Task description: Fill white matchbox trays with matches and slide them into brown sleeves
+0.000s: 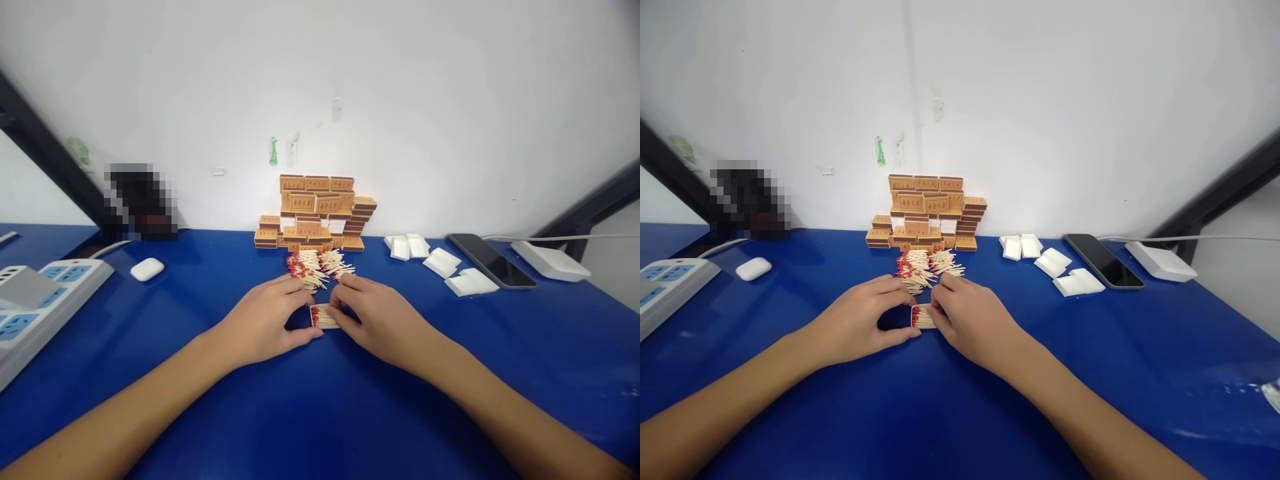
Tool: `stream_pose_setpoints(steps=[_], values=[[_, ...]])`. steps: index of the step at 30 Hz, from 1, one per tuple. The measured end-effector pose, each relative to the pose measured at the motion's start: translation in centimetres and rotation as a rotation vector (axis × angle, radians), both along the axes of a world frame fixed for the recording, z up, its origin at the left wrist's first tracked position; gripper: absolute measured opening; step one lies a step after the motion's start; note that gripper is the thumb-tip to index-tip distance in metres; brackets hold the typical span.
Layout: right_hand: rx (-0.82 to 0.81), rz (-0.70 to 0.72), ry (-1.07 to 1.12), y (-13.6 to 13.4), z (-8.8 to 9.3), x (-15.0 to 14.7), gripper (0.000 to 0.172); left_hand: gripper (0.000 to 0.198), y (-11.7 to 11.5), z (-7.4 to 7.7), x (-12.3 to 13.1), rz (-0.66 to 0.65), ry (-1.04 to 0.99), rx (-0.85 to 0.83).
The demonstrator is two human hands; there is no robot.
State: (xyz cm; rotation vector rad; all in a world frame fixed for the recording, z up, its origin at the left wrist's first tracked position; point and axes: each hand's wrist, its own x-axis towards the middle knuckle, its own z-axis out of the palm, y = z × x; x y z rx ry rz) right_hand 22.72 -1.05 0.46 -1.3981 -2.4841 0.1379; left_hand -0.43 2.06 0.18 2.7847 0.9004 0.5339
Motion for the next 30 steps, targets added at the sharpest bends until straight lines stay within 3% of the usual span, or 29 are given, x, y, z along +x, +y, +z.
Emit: stream_pose_setpoints(steps=[7,14,30], values=[[0.058,-0.014,0.025,0.09,-0.08,0.01,0.012,0.027,-0.04,0.08,0.06,-0.004,0.000,0.000],[-0.092,0.093,0.130,0.18,0.19,0.23,0.013,0.024,0.01,0.05,0.07,-0.011,-0.009,-0.008],[-0.069,0.100,0.101,0.21,0.42,0.53,0.018,0.025,-0.12,0.14,0.09,-0.005,-0.003,-0.013]])
